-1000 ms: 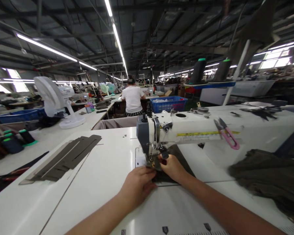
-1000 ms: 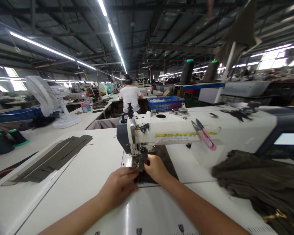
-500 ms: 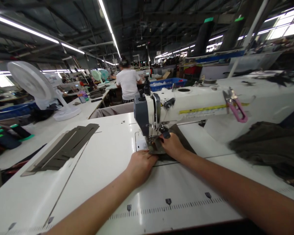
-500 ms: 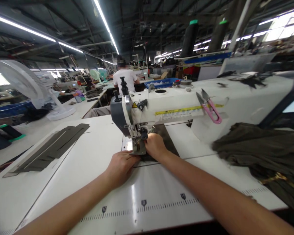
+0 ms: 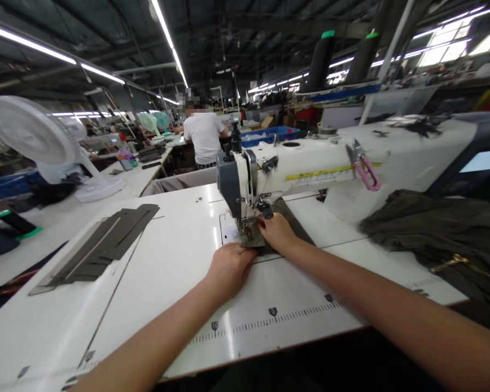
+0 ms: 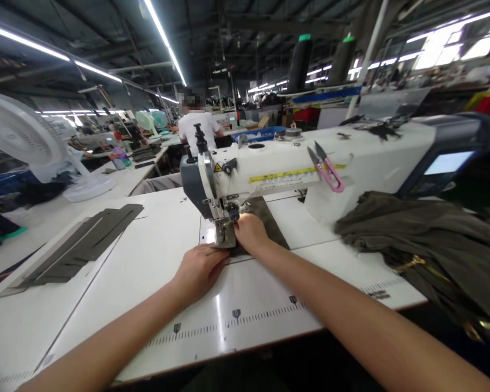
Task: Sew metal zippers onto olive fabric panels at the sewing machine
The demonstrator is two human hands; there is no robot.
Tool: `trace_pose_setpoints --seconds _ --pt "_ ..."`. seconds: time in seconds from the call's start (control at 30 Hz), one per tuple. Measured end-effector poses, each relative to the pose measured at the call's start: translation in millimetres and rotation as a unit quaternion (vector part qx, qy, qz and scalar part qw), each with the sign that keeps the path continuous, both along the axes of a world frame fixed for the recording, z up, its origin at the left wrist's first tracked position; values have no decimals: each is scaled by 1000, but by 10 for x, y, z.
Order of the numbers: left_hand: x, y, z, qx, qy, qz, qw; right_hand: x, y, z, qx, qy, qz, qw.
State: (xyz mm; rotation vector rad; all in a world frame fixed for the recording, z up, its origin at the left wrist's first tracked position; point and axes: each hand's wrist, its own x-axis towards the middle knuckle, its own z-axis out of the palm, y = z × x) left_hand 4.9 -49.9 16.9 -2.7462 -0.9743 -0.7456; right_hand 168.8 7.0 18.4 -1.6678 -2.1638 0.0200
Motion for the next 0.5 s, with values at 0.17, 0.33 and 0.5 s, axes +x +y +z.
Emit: trace_pose_setpoints --seconds 0.17,0.33,0.5 --pt "-119 -173 30 2 -40 60 997 149 -452 -63 91 68 149 982" --pt "-108 -124 16 5 -27 44 999 204 -625 -170 160 111 293 936" --pt "-86 -61 31 33 28 -25 999 205 -560 -167 159 104 299 935"
